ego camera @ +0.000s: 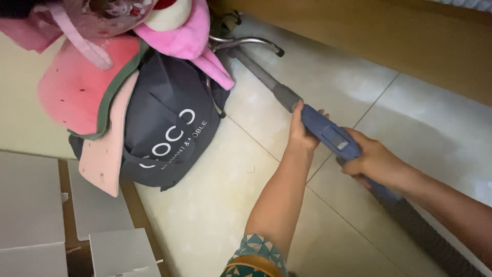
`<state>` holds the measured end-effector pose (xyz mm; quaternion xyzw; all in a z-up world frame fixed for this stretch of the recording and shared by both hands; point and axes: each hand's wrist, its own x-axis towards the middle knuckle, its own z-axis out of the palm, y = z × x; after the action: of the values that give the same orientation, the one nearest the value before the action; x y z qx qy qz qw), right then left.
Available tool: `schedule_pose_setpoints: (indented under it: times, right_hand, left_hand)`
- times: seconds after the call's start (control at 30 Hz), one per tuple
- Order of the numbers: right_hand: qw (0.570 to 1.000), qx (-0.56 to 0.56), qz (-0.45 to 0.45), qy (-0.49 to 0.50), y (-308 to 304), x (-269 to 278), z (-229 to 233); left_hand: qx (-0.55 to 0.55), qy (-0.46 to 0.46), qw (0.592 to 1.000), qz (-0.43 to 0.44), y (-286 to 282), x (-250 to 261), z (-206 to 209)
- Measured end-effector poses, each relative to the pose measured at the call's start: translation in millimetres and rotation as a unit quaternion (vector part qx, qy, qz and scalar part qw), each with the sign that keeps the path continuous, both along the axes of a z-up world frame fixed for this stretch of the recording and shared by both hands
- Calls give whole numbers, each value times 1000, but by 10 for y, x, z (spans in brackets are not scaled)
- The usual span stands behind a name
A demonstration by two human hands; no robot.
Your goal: Vacuuming the floor under a bed and moving items in a bedroom.
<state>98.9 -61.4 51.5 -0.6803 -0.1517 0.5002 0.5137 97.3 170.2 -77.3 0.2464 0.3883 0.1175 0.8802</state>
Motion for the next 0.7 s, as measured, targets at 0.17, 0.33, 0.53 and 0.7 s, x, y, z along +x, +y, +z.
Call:
schedule_pose_setpoints:
  times: [0.17, 0.33, 0.53, 0.7]
  right_hand:
    - [999, -5, -7, -43, 376, 73, -142]
    - [999, 34, -18, -29, 568, 121, -139]
    - [998, 7, -12, -67, 738, 255, -272]
    - [996, 39, -26, -77, 881, 318, -295]
  left_hand:
    - [6, -12, 1000, -2, 46, -129, 8]
    - [58, 2, 998, -14, 17, -237, 104]
    - [140, 70, 987, -46, -212, -263, 389]
    - [102, 49, 991, -66, -173, -292, 353]
